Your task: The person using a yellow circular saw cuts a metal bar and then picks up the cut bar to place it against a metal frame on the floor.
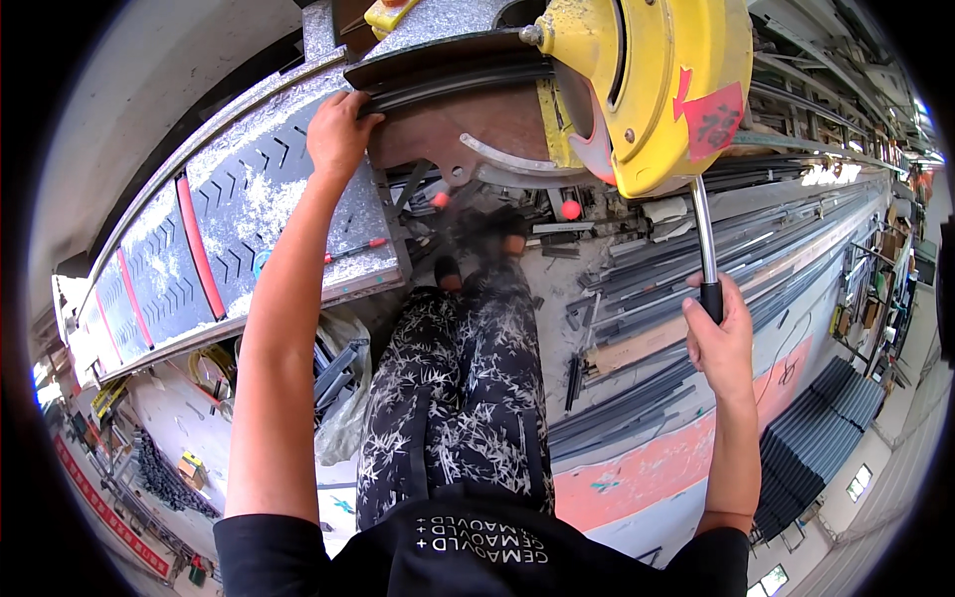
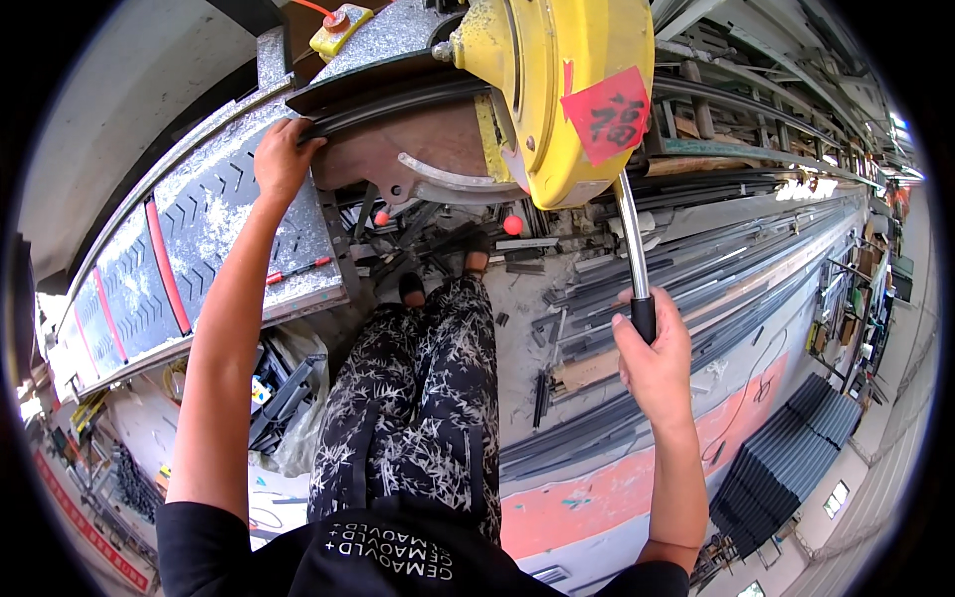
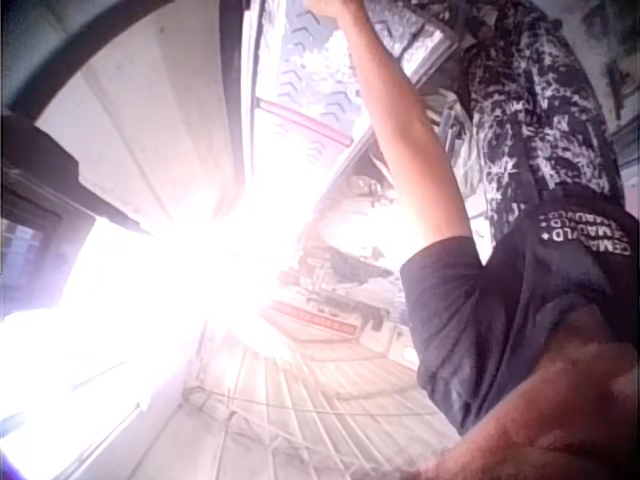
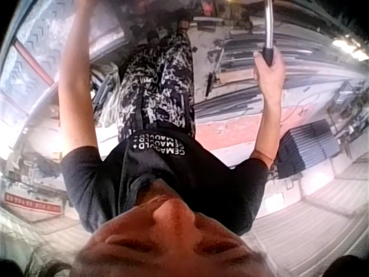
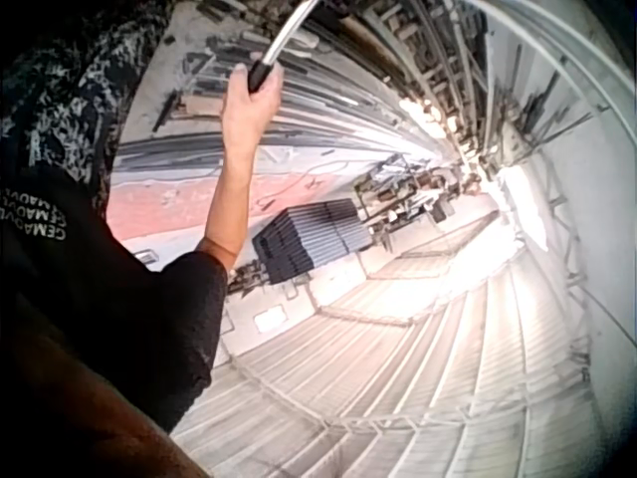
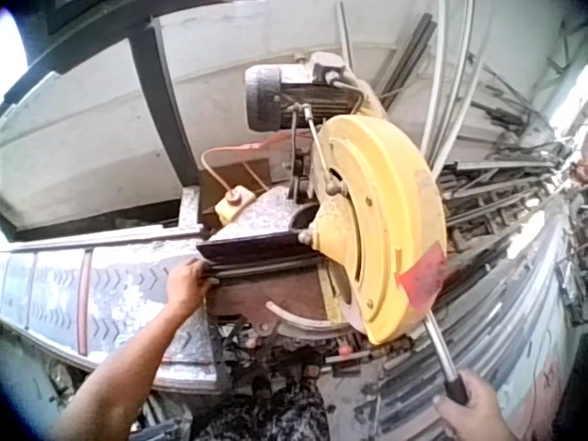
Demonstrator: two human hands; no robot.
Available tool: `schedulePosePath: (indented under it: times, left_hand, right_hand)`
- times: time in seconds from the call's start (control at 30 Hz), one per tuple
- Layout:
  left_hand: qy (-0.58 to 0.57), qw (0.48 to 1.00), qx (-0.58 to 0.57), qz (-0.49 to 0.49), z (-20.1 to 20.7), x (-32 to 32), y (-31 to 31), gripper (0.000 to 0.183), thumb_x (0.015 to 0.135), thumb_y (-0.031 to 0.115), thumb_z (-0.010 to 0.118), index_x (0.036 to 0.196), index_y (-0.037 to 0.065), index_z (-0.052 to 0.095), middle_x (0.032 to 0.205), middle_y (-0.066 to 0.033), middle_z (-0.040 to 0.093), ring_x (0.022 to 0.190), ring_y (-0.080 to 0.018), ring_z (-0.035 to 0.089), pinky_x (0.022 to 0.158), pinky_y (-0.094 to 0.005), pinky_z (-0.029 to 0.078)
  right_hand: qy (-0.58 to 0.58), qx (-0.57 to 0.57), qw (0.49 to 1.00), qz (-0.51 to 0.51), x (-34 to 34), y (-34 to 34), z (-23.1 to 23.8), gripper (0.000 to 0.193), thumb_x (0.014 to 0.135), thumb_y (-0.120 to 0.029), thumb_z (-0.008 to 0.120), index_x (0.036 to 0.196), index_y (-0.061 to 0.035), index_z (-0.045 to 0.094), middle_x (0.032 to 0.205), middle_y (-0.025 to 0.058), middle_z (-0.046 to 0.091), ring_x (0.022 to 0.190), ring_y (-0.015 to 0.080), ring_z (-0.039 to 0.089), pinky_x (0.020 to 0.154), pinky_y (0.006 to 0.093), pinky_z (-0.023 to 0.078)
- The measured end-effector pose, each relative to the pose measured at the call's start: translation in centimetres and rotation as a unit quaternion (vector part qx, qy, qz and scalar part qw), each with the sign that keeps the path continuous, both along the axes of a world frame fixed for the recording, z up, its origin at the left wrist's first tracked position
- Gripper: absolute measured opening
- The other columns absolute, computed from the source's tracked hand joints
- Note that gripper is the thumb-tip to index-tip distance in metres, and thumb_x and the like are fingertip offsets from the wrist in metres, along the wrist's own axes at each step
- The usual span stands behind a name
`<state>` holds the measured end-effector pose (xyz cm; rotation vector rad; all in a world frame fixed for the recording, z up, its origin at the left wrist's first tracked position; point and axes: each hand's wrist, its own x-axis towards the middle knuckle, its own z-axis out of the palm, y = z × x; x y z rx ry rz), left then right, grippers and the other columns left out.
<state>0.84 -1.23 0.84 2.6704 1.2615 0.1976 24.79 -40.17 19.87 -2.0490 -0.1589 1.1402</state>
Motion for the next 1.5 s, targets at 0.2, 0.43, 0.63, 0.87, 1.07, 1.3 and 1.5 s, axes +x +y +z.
schedulePosePath:
  times: [0.2, 0.43, 0.63, 0.87, 1.07, 1.3, 1.5]
  left_hand:
    - [0.005, 1.0, 0.005, 0.0, 0.0, -0.4, 0.2, 0.031, 0.075, 0.027, 0.075, 0.1, 0.011, 0.067, 0.093, -0.0067, 0.063, 0.093, -0.0286, 0.061, 0.078, -0.0386, 0.049]
    - [-0.007, 0.999, 0.032, -0.016, -0.3, -0.6, 0.5, 0.032, 0.076, 0.029, 0.075, 0.099, 0.008, 0.068, 0.092, -0.0079, 0.064, 0.086, -0.0286, 0.063, 0.075, -0.0371, 0.05]
    - [0.017, 1.0, 0.018, -0.006, -0.2, -1.0, 0.9, 0.032, 0.077, 0.029, 0.075, 0.1, 0.008, 0.068, 0.093, -0.0083, 0.065, 0.086, -0.0284, 0.063, 0.075, -0.0372, 0.05]
    - [0.02, 1.0, 0.022, -0.002, 0.0, -1.8, 1.2, 0.032, 0.078, 0.03, 0.074, 0.1, 0.008, 0.068, 0.094, -0.0084, 0.065, 0.086, -0.0287, 0.063, 0.075, -0.0377, 0.05]
    - [0.013, 1.0, 0.008, 0.005, 0.2, -2.6, 1.7, 0.029, 0.076, 0.028, 0.074, 0.099, 0.01, 0.067, 0.092, -0.0071, 0.064, 0.09, -0.0289, 0.061, 0.078, -0.039, 0.049]
    - [0.019, 1.0, -0.01, 0.017, 0.8, -4.2, 2.2, 0.029, 0.075, 0.025, 0.075, 0.097, 0.009, 0.067, 0.091, -0.0081, 0.064, 0.089, -0.0293, 0.061, 0.077, -0.0389, 0.049]
    - [0.027, 0.998, -0.056, 0.01, 1.8, -5.1, 3.4, 0.029, 0.074, 0.024, 0.075, 0.097, 0.009, 0.067, 0.091, -0.009, 0.063, 0.09, -0.0304, 0.061, 0.078, -0.0397, 0.049]
  right_hand:
    - [0.001, -0.007, 1.0, -0.003, -0.1, 0.2, -0.1, 0.019, 0.09, -0.004, 0.056, 0.108, -0.0017, 0.052, 0.059, -0.0042, 0.044, 0.039, 0.0033, 0.039, 0.036, 0.0209, 0.032]
    - [0.002, -0.007, 1.0, -0.005, 0.0, 0.0, -0.3, 0.019, 0.09, -0.004, 0.057, 0.108, -0.002, 0.052, 0.059, -0.0043, 0.044, 0.039, 0.0031, 0.039, 0.036, 0.021, 0.033]
    - [-0.001, -0.013, 1.0, -0.003, 0.1, 0.1, -0.4, 0.019, 0.09, -0.004, 0.057, 0.108, -0.0029, 0.053, 0.06, -0.0046, 0.044, 0.04, 0.0029, 0.039, 0.037, 0.0208, 0.033]
    - [0.0, -0.015, 1.0, -0.001, 0.2, 0.1, -0.2, 0.019, 0.09, -0.004, 0.057, 0.108, -0.0031, 0.053, 0.06, -0.0044, 0.044, 0.04, 0.003, 0.04, 0.037, 0.0209, 0.033]
    - [0.004, -0.014, 1.0, -0.002, 0.4, 0.2, 0.6, 0.019, 0.089, -0.003, 0.057, 0.108, -0.0024, 0.053, 0.059, -0.0047, 0.042, 0.039, 0.0028, 0.038, 0.036, 0.0209, 0.031]
    - [0.011, -0.026, 1.0, 0.0, 1.1, 1.6, 4.7, 0.025, 0.089, -0.006, 0.058, 0.112, 0.0012, 0.052, 0.059, -0.0043, 0.043, 0.038, 0.0027, 0.037, 0.034, 0.0201, 0.029]
    - [-0.018, -0.008, 1.0, 0.023, 2.4, 3.3, 9.6, 0.036, 0.091, -0.011, 0.057, 0.123, 0.0055, 0.049, 0.062, 0.0008, 0.051, 0.042, 0.0055, 0.046, 0.034, 0.0187, 0.033]
